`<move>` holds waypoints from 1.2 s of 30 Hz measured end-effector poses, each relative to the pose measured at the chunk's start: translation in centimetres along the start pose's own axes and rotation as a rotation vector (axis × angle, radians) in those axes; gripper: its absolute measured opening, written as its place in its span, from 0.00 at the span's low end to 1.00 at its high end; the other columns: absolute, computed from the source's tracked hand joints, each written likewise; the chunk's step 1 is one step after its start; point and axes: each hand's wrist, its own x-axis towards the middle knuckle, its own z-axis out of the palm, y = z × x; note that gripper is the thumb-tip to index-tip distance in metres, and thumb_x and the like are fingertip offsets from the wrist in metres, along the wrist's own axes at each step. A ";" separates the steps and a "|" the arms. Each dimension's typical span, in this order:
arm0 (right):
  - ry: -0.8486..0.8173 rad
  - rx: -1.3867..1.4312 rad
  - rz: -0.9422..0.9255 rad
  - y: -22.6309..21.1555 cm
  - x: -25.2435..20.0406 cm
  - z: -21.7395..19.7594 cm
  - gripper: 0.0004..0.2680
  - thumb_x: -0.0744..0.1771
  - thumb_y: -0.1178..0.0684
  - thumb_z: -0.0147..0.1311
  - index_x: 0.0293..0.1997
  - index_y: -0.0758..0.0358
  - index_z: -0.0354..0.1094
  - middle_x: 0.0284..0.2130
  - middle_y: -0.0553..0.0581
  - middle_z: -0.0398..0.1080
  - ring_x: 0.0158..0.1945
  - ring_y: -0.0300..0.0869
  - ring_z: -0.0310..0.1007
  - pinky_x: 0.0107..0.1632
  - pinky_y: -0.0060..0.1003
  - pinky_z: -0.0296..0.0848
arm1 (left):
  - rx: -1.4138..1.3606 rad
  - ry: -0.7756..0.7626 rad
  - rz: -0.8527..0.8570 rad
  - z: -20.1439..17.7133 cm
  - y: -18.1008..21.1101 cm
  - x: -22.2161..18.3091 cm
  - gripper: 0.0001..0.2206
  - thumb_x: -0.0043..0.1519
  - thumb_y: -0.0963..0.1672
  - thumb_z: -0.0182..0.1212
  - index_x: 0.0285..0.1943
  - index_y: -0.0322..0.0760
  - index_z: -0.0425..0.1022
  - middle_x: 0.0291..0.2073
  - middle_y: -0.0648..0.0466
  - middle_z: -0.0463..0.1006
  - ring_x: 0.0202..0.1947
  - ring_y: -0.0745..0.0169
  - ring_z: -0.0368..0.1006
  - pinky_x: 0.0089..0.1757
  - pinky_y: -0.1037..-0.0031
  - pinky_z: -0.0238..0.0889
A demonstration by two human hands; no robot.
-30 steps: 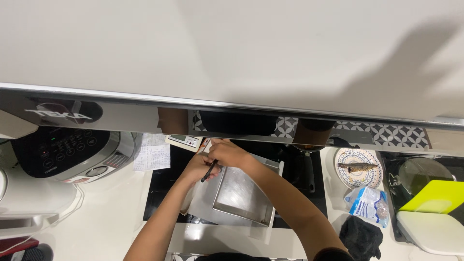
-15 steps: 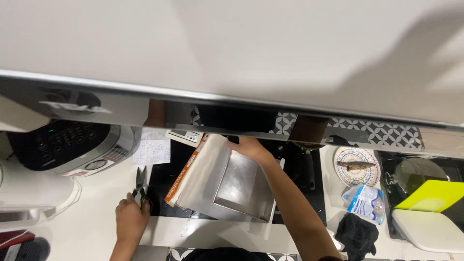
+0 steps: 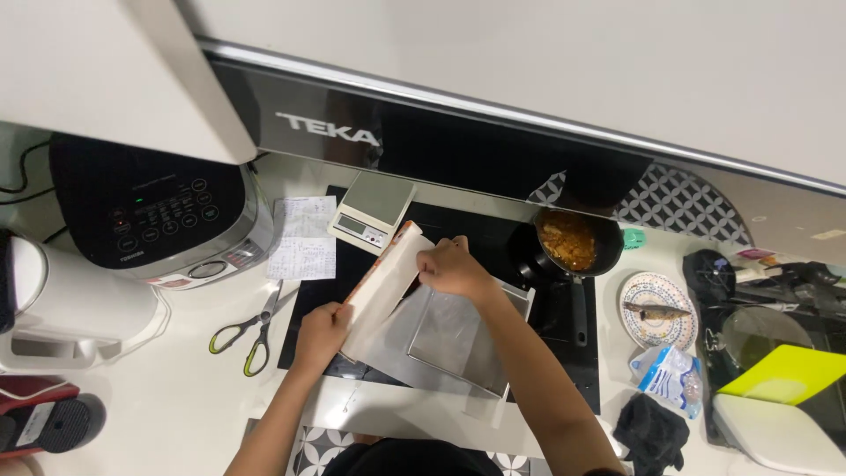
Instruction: Lining a square metal baking pan with parchment paper by measuring and cutting it to size.
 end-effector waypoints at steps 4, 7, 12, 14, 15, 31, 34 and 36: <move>0.018 -0.122 -0.049 -2.7 -1.0 1.1 0.06 0.65 0.47 0.54 0.32 0.52 0.76 0.23 0.49 0.76 0.41 0.45 0.70 0.57 0.50 0.56 | -0.113 0.063 -0.067 -2.0 0.1 -0.9 0.16 0.65 0.50 0.56 0.45 0.33 0.81 0.29 0.42 0.81 0.29 0.46 0.78 0.36 0.64 0.69; 0.004 -0.212 -0.205 -4.9 -1.5 3.0 0.09 0.65 0.45 0.58 0.29 0.57 0.77 0.28 0.52 0.76 0.44 0.48 0.71 0.57 0.52 0.60 | -0.149 0.102 -0.119 -5.6 2.2 -3.0 0.16 0.66 0.50 0.56 0.44 0.32 0.81 0.25 0.42 0.80 0.25 0.49 0.75 0.34 0.65 0.67; 0.074 1.225 0.211 -12.2 -2.3 2.7 0.21 0.67 0.45 0.56 0.64 0.59 0.53 0.49 0.59 0.71 0.49 0.44 0.74 0.47 0.42 0.78 | -0.132 0.109 -0.200 -12.8 9.3 -8.2 0.15 0.64 0.49 0.58 0.45 0.32 0.81 0.21 0.41 0.77 0.22 0.51 0.71 0.31 0.65 0.65; 0.130 1.334 0.217 -14.2 -2.4 2.4 0.23 0.67 0.46 0.57 0.65 0.63 0.52 0.51 0.59 0.70 0.52 0.43 0.73 0.48 0.41 0.76 | -0.106 0.125 -0.199 -13.3 10.9 -10.3 0.15 0.64 0.48 0.58 0.45 0.32 0.81 0.22 0.42 0.78 0.22 0.51 0.72 0.31 0.65 0.65; 0.196 1.439 0.230 -15.1 -2.3 2.1 0.25 0.66 0.47 0.58 0.66 0.66 0.50 0.54 0.59 0.70 0.54 0.42 0.72 0.50 0.39 0.74 | -0.083 0.132 -0.190 -13.6 11.8 -11.2 0.14 0.64 0.48 0.57 0.45 0.33 0.81 0.23 0.43 0.78 0.22 0.51 0.73 0.31 0.65 0.66; -0.153 1.974 0.105 -18.8 -3.6 4.4 0.18 0.67 0.55 0.52 0.64 0.63 0.58 0.54 0.62 0.70 0.56 0.49 0.73 0.54 0.51 0.77 | -0.111 0.353 -0.272 -13.8 11.5 -18.7 0.14 0.63 0.49 0.57 0.49 0.37 0.79 0.29 0.42 0.82 0.29 0.46 0.79 0.36 0.64 0.70; -0.038 1.724 0.198 -18.9 -2.9 6.4 0.16 0.66 0.56 0.53 0.60 0.61 0.59 0.50 0.61 0.71 0.53 0.50 0.75 0.50 0.51 0.79 | 0.026 0.430 0.259 -12.6 10.1 -20.3 0.23 0.55 0.49 0.70 0.58 0.38 0.75 0.43 0.41 0.80 0.44 0.40 0.77 0.44 0.61 0.71; -0.101 1.757 0.196 -18.6 -3.1 6.1 0.14 0.67 0.53 0.51 0.59 0.62 0.59 0.47 0.65 0.73 0.51 0.56 0.77 0.49 0.54 0.79 | 0.331 0.329 0.273 -12.0 11.1 -21.1 0.45 0.43 0.51 0.81 0.71 0.36 0.66 0.57 0.31 0.72 0.49 0.26 0.71 0.46 0.48 0.66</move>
